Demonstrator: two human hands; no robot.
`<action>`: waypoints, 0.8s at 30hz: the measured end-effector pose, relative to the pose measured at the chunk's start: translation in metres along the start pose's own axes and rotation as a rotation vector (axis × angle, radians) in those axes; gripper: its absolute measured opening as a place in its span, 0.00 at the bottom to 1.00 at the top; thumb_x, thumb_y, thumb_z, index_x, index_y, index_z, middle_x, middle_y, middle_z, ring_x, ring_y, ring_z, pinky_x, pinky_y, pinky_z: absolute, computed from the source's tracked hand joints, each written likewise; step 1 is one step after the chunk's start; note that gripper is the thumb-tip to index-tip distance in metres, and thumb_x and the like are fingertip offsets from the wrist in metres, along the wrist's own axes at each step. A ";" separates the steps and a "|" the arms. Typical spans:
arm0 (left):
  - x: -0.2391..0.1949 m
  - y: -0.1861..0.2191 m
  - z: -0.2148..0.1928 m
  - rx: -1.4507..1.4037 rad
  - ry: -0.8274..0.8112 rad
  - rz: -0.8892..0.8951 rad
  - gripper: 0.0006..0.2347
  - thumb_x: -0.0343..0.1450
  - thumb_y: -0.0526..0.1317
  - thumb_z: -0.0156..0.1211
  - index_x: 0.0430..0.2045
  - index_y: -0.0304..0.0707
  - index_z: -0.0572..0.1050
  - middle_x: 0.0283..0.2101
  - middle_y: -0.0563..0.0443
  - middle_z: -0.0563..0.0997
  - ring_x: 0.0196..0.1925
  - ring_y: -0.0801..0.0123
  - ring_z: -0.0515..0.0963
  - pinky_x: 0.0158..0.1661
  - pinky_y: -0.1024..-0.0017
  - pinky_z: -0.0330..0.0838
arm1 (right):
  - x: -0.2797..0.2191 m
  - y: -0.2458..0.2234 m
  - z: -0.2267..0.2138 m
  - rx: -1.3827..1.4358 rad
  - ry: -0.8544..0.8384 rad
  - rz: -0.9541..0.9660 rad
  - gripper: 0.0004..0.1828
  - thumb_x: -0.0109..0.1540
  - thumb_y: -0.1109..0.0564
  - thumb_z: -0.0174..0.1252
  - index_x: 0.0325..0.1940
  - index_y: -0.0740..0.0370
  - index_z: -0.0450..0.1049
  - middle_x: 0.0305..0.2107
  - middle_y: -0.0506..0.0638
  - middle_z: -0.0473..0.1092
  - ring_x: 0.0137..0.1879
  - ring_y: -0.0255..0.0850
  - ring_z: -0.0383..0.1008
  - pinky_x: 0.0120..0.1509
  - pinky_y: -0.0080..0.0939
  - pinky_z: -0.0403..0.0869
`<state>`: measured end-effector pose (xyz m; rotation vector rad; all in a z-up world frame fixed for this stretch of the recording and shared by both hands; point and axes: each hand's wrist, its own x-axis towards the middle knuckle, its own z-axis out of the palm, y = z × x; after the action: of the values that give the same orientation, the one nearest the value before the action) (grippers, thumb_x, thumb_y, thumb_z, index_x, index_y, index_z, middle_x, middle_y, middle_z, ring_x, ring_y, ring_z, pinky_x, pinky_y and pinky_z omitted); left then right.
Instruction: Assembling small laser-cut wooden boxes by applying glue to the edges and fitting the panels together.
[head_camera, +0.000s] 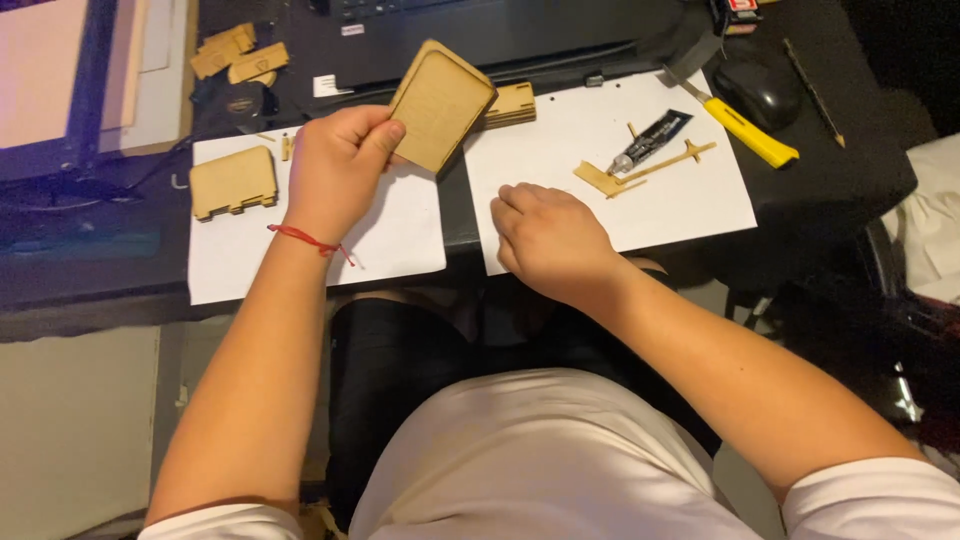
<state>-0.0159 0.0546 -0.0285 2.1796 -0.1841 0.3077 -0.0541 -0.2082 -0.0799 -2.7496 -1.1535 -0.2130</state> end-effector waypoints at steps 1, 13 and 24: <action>-0.002 0.003 -0.006 -0.121 0.006 -0.054 0.05 0.74 0.37 0.61 0.40 0.43 0.82 0.21 0.54 0.81 0.24 0.78 0.80 0.31 0.81 0.75 | 0.001 -0.002 -0.004 0.028 -0.027 0.024 0.23 0.67 0.50 0.42 0.55 0.67 0.74 0.50 0.60 0.71 0.61 0.51 0.71 0.64 0.45 0.68; -0.050 0.098 -0.054 -0.069 -0.199 -0.031 0.08 0.73 0.35 0.56 0.40 0.40 0.82 0.19 0.48 0.81 0.25 0.71 0.81 0.33 0.74 0.76 | -0.010 0.010 -0.070 0.336 0.398 0.011 0.33 0.56 0.60 0.68 0.63 0.69 0.66 0.54 0.65 0.69 0.65 0.62 0.67 0.69 0.55 0.64; -0.068 0.147 -0.056 0.096 -0.374 0.285 0.09 0.73 0.41 0.50 0.35 0.44 0.79 0.32 0.59 0.82 0.36 0.70 0.79 0.39 0.71 0.66 | -0.041 -0.015 -0.130 0.631 0.305 -0.236 0.54 0.48 0.47 0.80 0.68 0.60 0.55 0.63 0.56 0.62 0.76 0.59 0.58 0.84 0.63 0.55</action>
<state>-0.1256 0.0154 0.0972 2.2909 -0.7048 0.0634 -0.1027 -0.2520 0.0411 -1.9618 -1.2004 -0.2352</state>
